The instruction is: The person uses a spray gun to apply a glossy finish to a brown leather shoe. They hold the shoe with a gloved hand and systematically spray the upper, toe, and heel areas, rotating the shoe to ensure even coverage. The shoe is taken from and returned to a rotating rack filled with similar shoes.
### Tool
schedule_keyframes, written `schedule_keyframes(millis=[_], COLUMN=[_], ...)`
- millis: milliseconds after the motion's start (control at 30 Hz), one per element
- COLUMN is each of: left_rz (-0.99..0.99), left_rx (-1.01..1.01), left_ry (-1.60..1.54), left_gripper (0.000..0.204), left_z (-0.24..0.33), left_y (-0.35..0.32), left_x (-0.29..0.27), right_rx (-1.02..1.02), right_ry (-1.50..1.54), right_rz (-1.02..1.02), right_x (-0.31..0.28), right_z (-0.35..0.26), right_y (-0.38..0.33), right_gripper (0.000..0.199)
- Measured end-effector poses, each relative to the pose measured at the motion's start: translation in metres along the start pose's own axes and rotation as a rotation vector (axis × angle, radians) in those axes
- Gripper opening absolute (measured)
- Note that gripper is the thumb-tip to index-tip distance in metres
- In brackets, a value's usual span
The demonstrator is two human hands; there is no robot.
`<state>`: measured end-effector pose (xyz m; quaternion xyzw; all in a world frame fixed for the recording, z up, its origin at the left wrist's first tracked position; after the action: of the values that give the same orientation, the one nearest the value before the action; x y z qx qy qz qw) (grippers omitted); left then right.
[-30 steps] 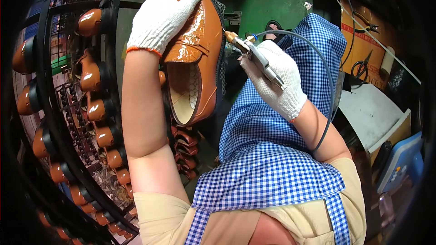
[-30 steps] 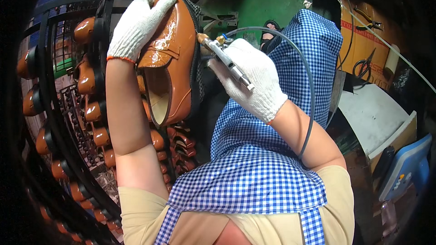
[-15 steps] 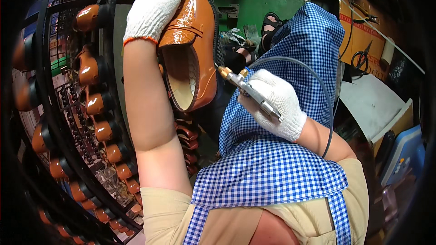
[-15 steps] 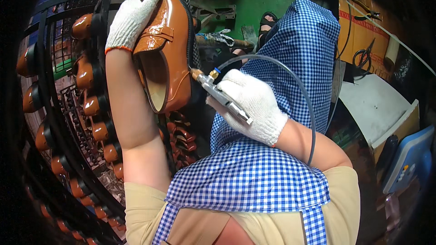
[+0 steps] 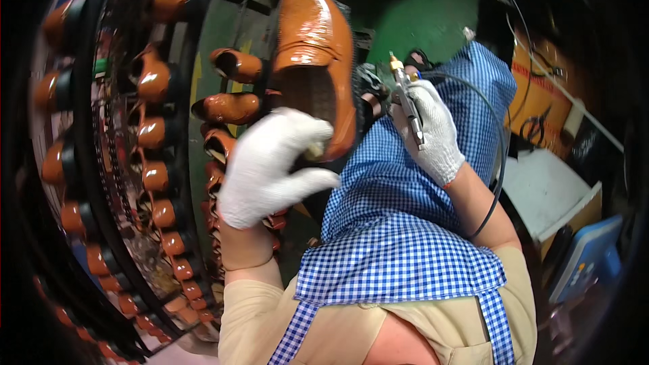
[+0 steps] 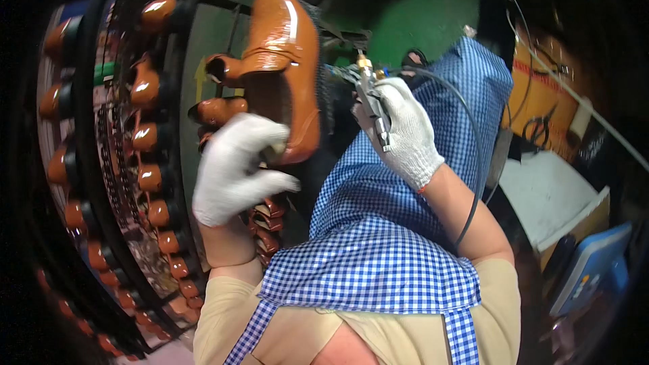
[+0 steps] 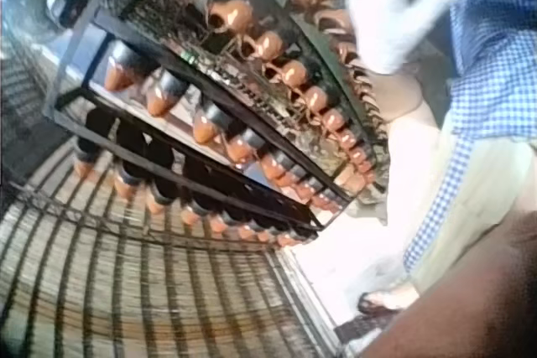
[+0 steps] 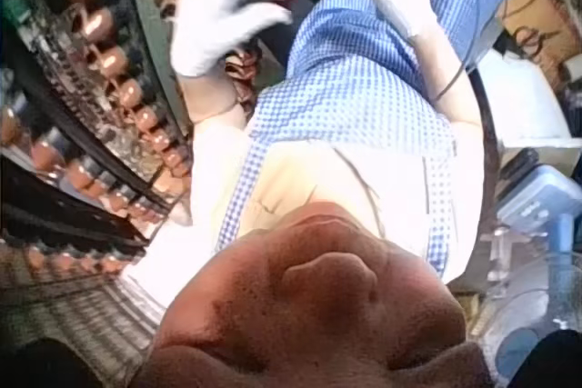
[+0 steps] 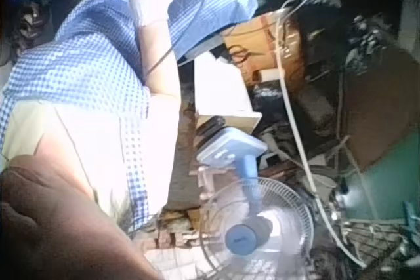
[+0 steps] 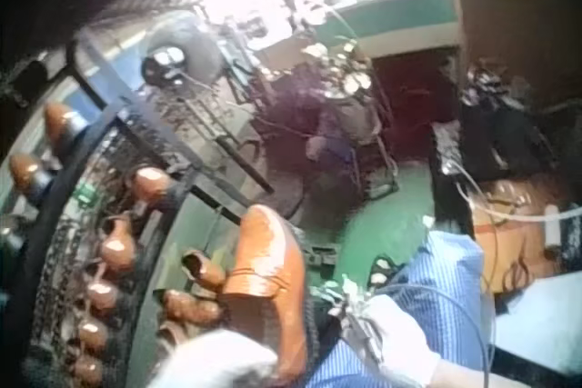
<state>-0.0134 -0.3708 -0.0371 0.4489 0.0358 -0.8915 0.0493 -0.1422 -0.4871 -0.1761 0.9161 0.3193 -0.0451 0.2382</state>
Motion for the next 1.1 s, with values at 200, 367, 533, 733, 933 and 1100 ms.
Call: schedule_keyframes(millis=[200, 367, 533, 733, 933, 1100], left_rz=[0.23, 0.452, 0.569, 0.597, 0.51, 0.843], left_rx=[0.004, -0.109, -0.236, -0.395, -0.609, -0.58], left_ry=[0.207, 0.217, 0.168, 0.497, 0.475, 0.406], left_gripper=[0.036, 0.021, 0.019, 0.038, 0.048, 0.05], left_z=[-0.014, -0.058, -0.142, -0.203, -0.306, -0.256], left_y=[-0.049, -0.049, 0.009, 0.087, 0.093, 0.039], left_x=[-0.008, -0.038, -0.057, -0.078, -0.076, -0.084], right_rx=[0.378, 0.241, 0.244, 0.286, 0.346, 0.2], right_ry=[0.38, 0.081, 0.073, 0.008, 0.061, 0.056], right_rz=[-0.022, -0.021, -0.057, -0.04, -0.139, -0.032], right_x=[0.052, 0.058, 0.061, 0.056, 0.066, 0.057], right_z=[0.04, 0.022, 0.013, 0.021, 0.017, 0.02], right_y=[0.01, 0.025, 0.023, 0.014, 0.017, 0.016], right_gripper=[0.019, 0.028, 0.027, 0.036, 0.029, 0.025])
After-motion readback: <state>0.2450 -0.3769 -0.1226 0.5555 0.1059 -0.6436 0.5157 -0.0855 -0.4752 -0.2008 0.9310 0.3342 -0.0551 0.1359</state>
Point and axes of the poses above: each hand's wrist, its own y-axis towards the middle knuckle, its own x-axis out of the palm, z = x × y, the point moved 9 cm from there along y, towards the middle knuckle, and after that the axes turned 5 degrees about y, right-handed, at the moved point
